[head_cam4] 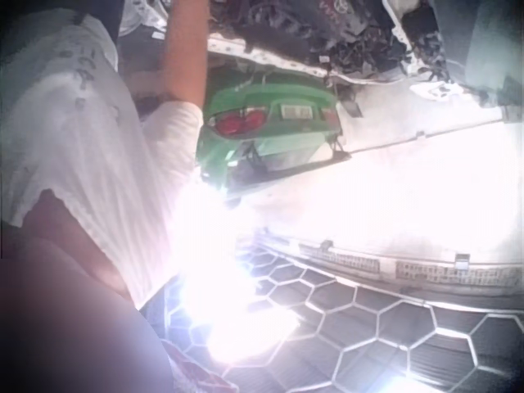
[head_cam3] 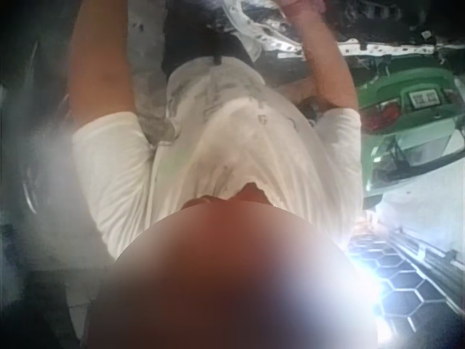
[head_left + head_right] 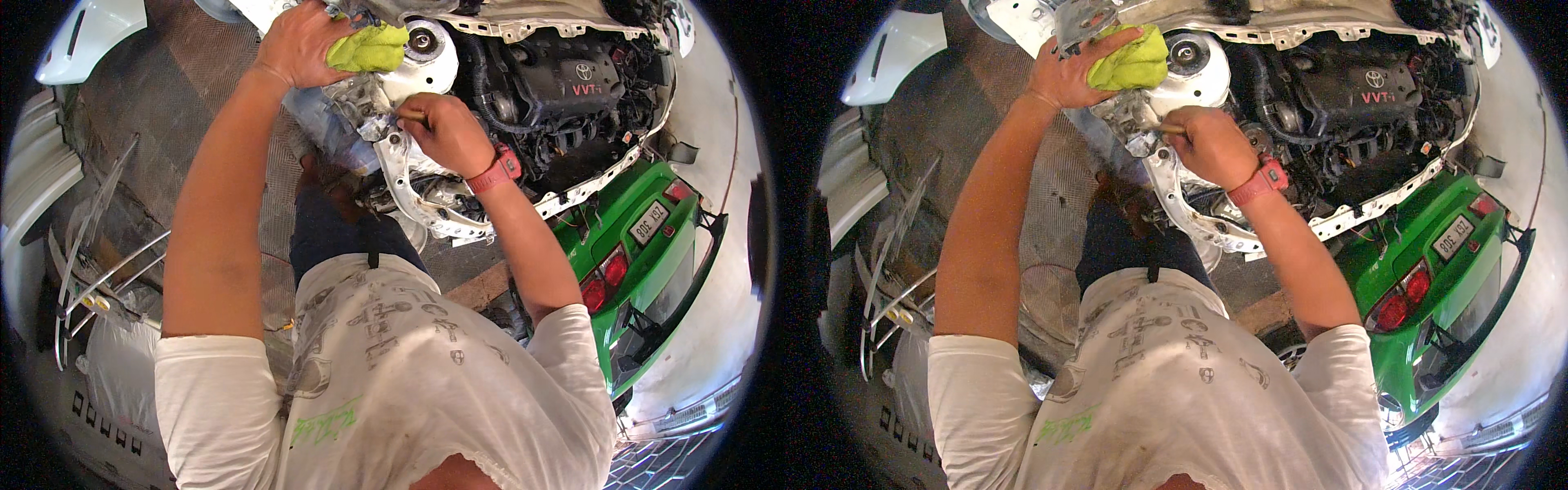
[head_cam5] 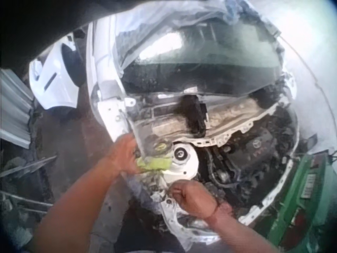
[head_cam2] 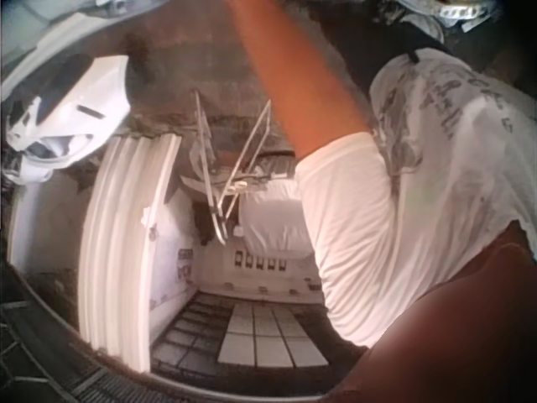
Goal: The person wipes the front frame and engine bay of a white car with a green cloth. They repeatedly dip the cloth into a bucket of water and wipe various surfaces around the engine and radiator support. The person also briefly handles a small black plastic part near the windshield cowl.
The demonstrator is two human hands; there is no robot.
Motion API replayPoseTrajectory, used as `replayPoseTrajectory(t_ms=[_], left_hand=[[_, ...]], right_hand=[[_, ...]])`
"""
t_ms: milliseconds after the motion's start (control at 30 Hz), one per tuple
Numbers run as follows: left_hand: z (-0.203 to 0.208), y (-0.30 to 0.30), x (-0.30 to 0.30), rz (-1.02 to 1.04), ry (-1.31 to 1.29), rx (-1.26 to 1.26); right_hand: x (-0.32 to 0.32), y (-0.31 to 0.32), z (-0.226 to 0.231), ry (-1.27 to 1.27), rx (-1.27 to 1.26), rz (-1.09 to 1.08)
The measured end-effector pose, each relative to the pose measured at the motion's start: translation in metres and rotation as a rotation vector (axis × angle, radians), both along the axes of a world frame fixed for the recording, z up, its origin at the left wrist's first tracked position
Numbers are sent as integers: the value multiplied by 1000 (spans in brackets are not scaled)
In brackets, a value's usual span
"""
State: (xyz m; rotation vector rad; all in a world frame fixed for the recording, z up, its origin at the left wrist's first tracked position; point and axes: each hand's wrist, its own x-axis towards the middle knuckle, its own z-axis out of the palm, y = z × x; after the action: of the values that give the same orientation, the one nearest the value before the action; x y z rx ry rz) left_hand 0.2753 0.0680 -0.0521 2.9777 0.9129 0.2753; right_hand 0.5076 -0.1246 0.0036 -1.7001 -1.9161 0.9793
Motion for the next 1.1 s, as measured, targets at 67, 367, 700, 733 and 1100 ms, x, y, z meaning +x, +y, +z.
replayPoseTrajectory(t_ms=[67, 367, 700, 733, 1100], left_hand=[[1, -1, 0, 51, 109, -55], [-2, -4, -3, 58, 92, 30], [-6, -1, -3, -22, -13, -38], [-7, -1, -3, -40, -13, -57], [1, 0, 1, -49, -82, -17]], right_hand=[[-12, -3, -3, 12, -147, -181], [-47, -12, -19, -120, -188, -421], [-60, -16, -13, -63, -247, -589], [-60, -17, -13, -56, -299, -589], [-59, -18, -14, -36, -257, -550]])
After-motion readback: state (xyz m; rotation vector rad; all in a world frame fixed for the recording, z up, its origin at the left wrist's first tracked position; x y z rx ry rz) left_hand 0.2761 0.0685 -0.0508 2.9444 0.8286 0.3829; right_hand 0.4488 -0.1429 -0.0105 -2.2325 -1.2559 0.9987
